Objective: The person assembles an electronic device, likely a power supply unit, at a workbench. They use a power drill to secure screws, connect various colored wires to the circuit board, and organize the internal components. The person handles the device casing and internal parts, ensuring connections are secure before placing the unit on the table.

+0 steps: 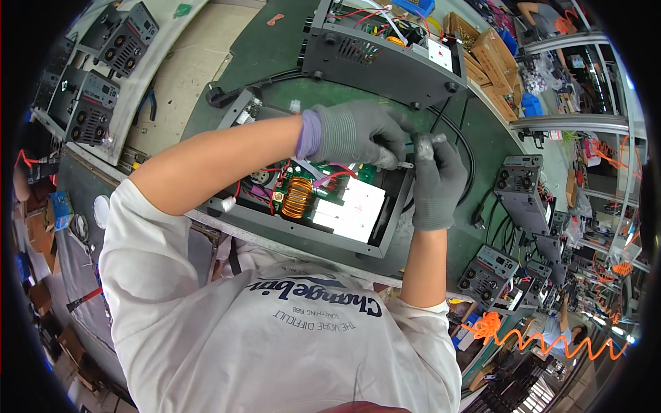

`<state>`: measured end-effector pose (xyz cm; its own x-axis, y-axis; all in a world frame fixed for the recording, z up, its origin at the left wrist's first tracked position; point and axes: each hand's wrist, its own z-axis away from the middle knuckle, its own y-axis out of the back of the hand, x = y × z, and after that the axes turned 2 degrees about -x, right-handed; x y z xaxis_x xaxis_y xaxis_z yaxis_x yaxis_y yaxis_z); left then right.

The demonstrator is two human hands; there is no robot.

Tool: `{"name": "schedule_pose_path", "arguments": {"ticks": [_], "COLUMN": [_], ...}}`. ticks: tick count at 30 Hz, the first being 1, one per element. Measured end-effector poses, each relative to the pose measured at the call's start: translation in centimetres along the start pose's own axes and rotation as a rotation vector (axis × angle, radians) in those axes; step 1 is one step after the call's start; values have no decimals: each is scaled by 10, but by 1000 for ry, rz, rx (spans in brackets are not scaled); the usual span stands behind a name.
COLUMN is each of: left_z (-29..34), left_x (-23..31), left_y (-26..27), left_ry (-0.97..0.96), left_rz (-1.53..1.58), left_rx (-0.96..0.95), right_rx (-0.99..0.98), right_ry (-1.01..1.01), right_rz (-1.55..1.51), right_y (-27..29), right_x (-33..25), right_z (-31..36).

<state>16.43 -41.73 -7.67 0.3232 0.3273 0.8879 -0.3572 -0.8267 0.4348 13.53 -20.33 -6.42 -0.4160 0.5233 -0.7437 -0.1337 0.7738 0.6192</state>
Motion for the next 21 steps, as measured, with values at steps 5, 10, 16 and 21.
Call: {"name": "schedule_pose_path", "arguments": {"ticks": [5, 10, 16, 21], "left_z": [-7, -5, -4, -10], "left_x": [15, 14, 11, 4], "left_y": [-9, -10, -15, -15], "left_ry": [256, 225, 332, 392], "left_rz": [85, 40, 288, 630], "left_rx": [47, 71, 213, 312], "right_rx": [17, 94, 104, 60], "right_ry": [-55, 31, 26, 49], "right_rz": [-200, -87, 235, 394], "right_y": [-5, 5, 3, 11], "right_x": [-2, -20, -27, -37], "right_z": [6, 19, 20, 38]}}
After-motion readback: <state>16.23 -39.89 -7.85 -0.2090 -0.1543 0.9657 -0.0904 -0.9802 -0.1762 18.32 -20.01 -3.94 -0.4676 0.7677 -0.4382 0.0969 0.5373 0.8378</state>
